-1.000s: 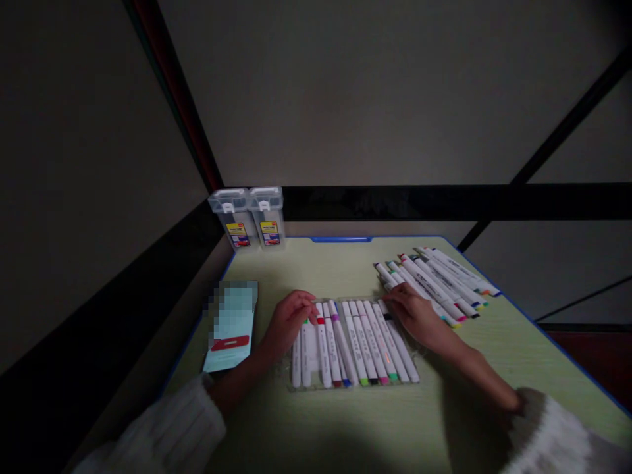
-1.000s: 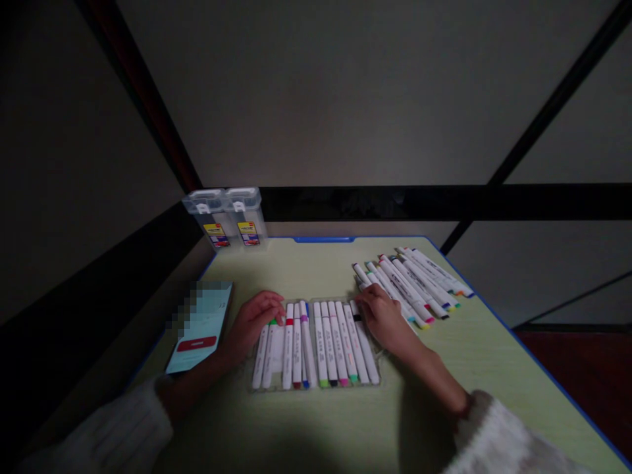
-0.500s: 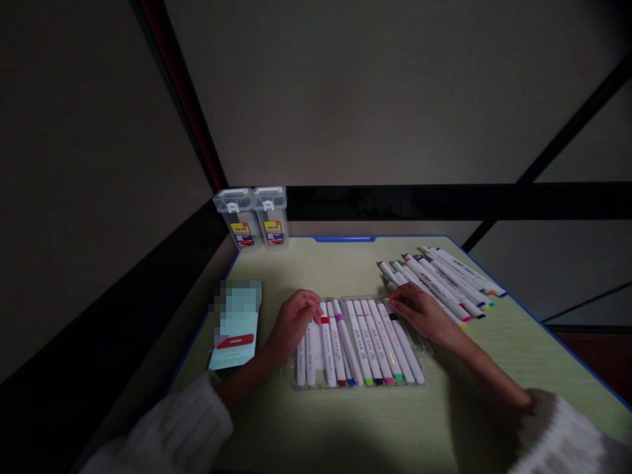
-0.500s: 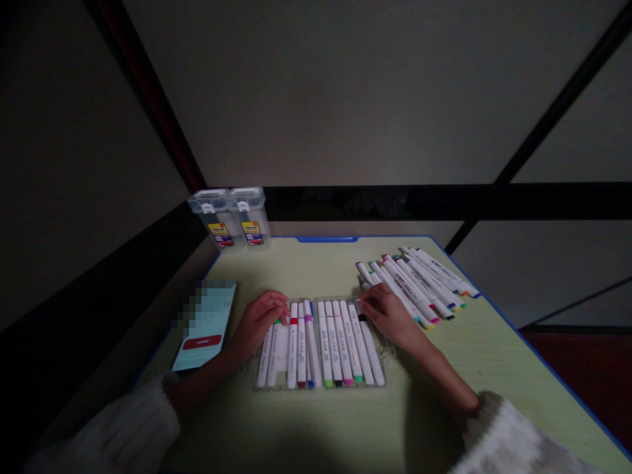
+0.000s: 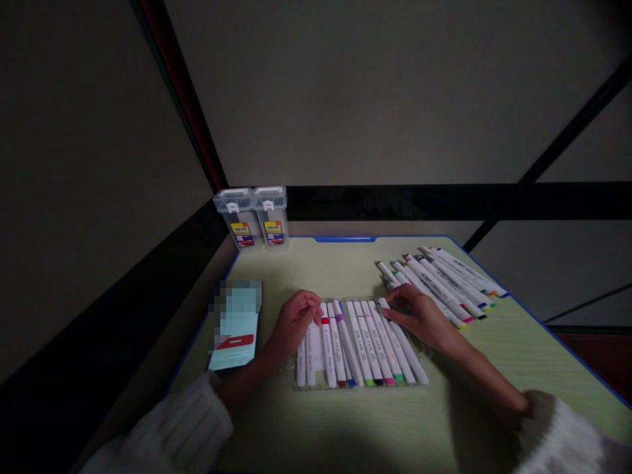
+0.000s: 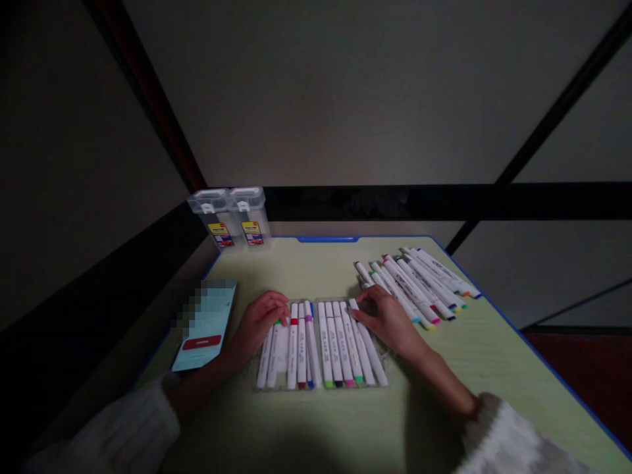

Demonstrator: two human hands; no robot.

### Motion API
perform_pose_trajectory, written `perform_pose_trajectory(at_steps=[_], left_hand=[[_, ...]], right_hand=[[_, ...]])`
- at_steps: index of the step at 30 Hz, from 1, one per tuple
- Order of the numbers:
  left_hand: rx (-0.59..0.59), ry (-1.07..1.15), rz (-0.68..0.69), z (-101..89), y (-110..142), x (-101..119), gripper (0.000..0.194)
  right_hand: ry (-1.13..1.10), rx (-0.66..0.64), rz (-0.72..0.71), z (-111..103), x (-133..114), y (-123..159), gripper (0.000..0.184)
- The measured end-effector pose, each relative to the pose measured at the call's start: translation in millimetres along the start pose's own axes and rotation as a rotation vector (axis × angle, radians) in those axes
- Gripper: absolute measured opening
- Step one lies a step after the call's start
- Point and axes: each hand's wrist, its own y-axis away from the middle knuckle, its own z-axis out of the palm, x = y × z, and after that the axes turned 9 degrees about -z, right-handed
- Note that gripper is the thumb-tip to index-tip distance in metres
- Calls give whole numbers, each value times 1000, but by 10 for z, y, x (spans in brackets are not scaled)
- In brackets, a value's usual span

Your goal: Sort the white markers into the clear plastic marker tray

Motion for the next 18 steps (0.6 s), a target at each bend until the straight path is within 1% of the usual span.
perform_pose_trajectory(at_steps=[4,7,10,13,15,18], left_hand=[[1,2,-5,2,8,14,9],[7,5,-8,0,9,19,8],[9,12,-10,-4,2,16,7],[6,19,-10,-10,-7,14,7],[4,22,-8,-14,-10,15,7],[5,30,-5,-22,-10,19,7]], right_hand=[[-59,-56,39,-16,-115,-8,18],[-136,-61,63,9,-128,2,17],[-175,-25,52,28,-87,6,21],[-238,27,56,-17,-71,-22,25],[-302,72,91,-85,-109,-63,24],[-472,113,138,-199,-257,-151,27]])
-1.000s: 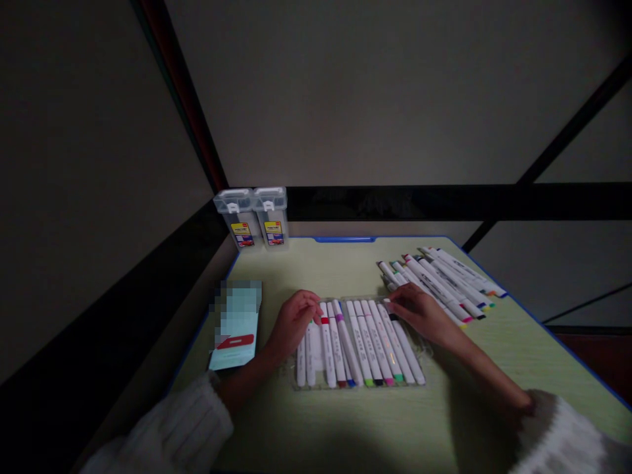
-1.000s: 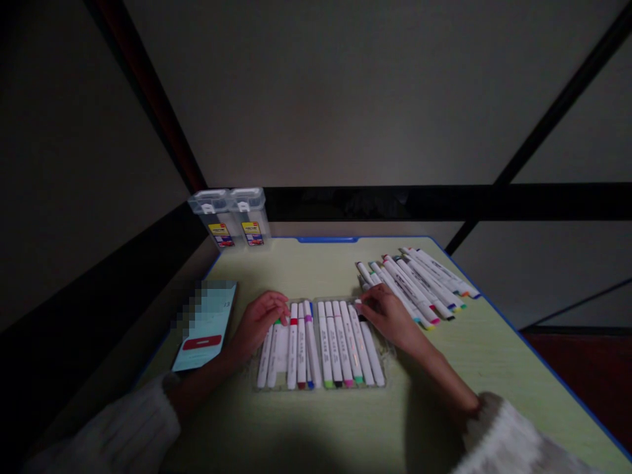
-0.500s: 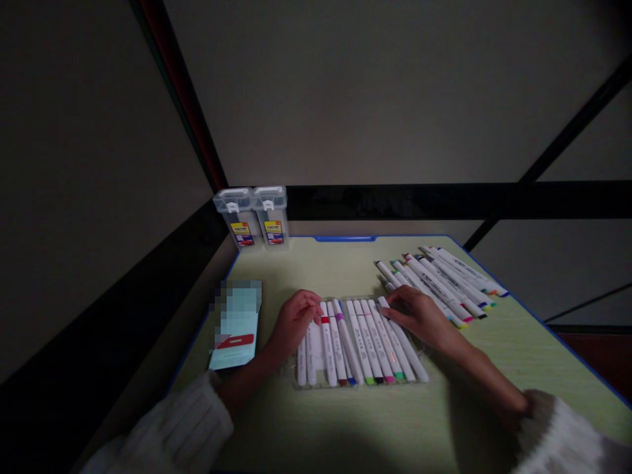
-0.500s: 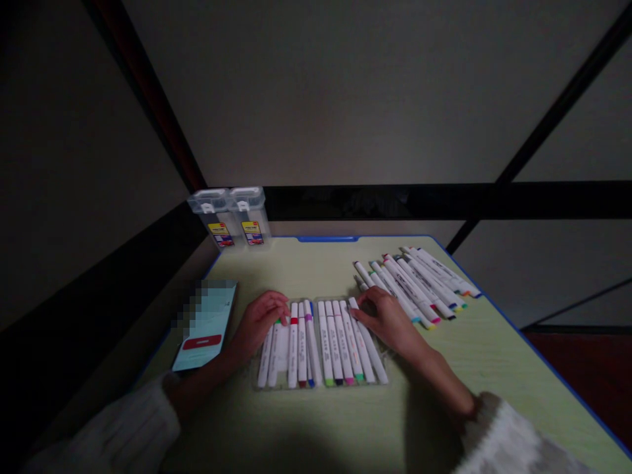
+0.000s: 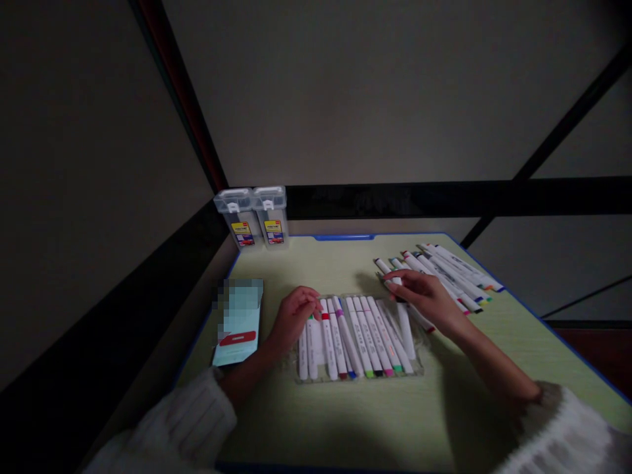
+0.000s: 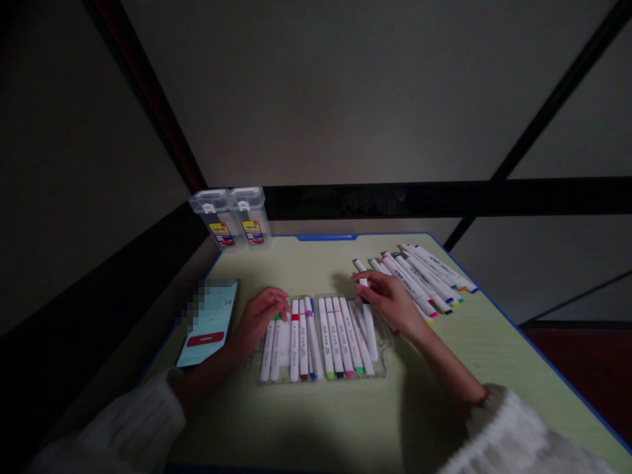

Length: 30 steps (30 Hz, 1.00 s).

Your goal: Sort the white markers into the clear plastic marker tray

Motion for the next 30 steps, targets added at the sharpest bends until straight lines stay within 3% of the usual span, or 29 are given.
perform_pose_trajectory(at_steps=[6,9,18,26,30], left_hand=[[8,20,-15,-9,11,18,6],[11,32,-20,-10,3,18,6],[61,156,-29,-48,-65,-84,14],[76,234,-54,-59,-72,-133,14],[77,234,-55,-57,-70,-116,14]], right_hand=[[-218,-28,-51,181,-400,-188,30],[-282,-134,-75,358,-463,-295,28],[-541,-349,-61,828,-334,-306,26],[-581,-355,-85,979,-249,-252,27],[-439,-309,-142,987,-218,-248,23]])
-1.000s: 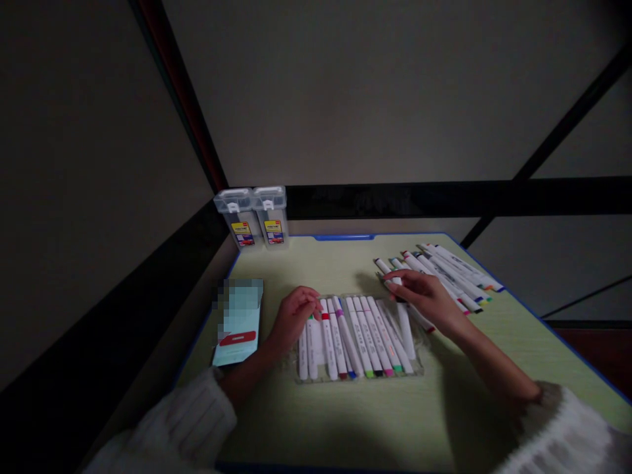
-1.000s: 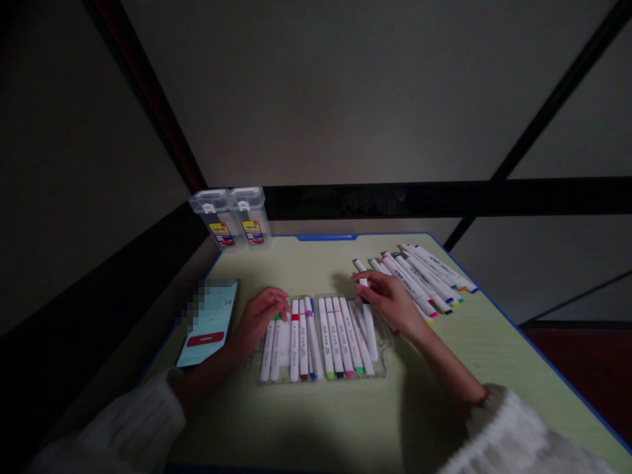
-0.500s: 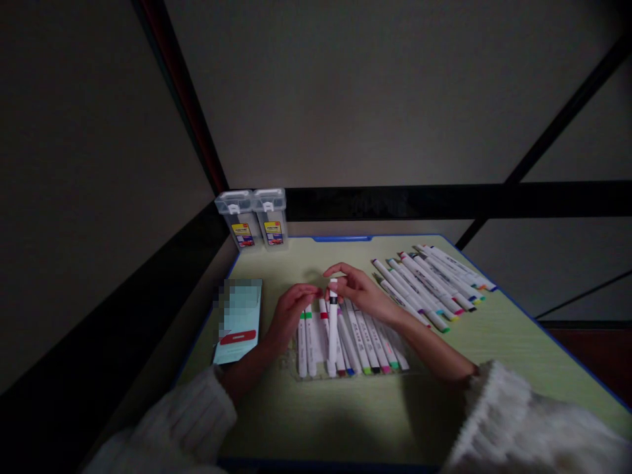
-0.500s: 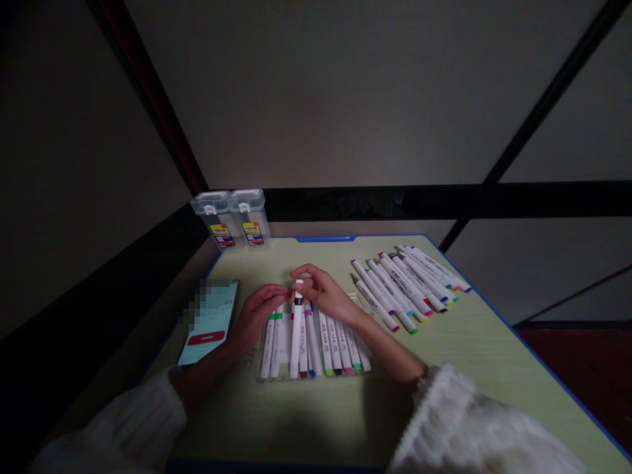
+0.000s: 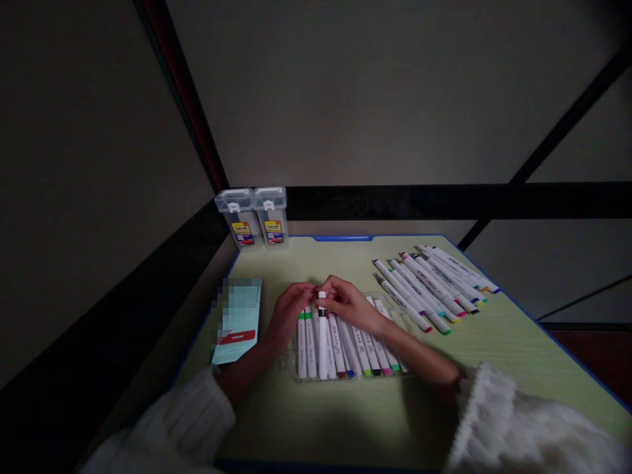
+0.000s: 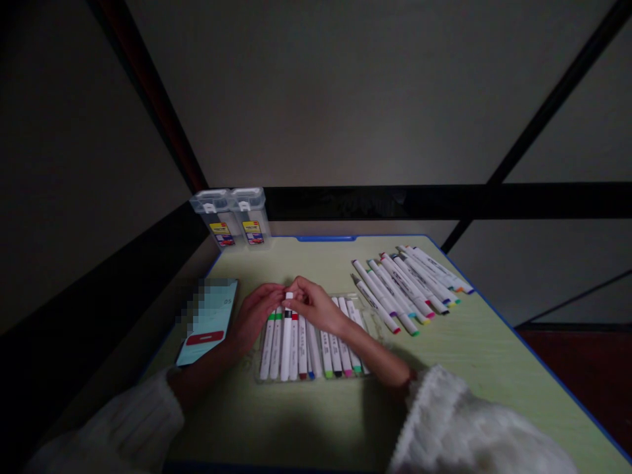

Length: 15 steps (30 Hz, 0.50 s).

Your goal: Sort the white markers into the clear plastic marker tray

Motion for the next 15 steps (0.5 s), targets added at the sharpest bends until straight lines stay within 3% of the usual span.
perform_pose_trajectory(at_steps=[5,9,15], left_hand=[[11,-18,19,-5,4,-1,14],[41,-22,67,-28,-5,-24,17],[88,-16,125,-42,-8,-41,18]], right_hand=[[247,-48,-72,-30,-5,11,17],[458,-102,-140,-41,-17,30,36],[664,-209,-113,-31,-16,61,59]])
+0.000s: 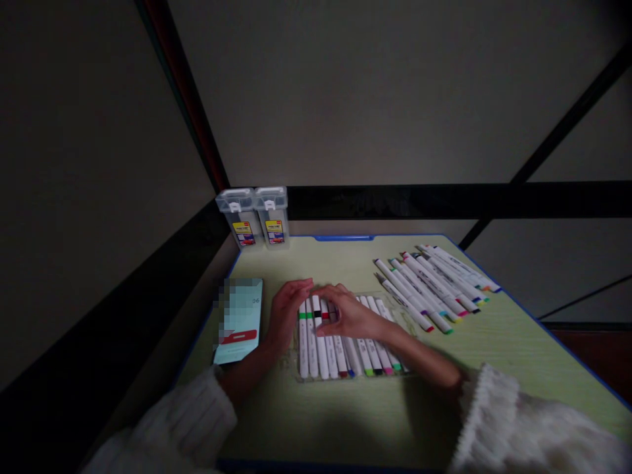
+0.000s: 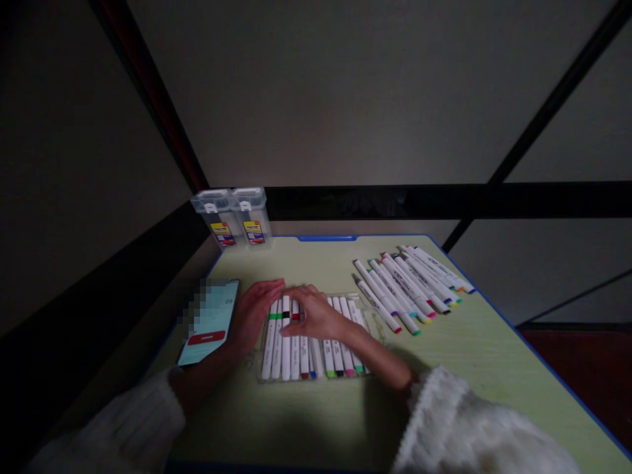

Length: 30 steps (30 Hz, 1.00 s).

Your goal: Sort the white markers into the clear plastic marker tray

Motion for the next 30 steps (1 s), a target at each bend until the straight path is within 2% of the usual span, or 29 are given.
perform_pose_trajectory(at_steps=[4,12,14,18,19,23,30], left_hand=[[-8,-20,2,11,7,16,17],[-6,-111,19,42,16,46,13],[8,-163,38,44,18,47,12],[37,-319,104,23,27,78,14],[43,-369,126,12,28,91,18],[29,-579,199,-34,7,110,32],[-12,-813,255,-60,-22,21,32]], right_hand=[[41,-22,-20,23,18,15,67],[63,-36,-28,51,9,29,69],[40,7,-22,52,19,32,61],[20,128,8,75,59,35,22],[35,141,16,84,65,34,18],[108,121,32,112,54,28,24],[74,125,51,135,99,15,29]])
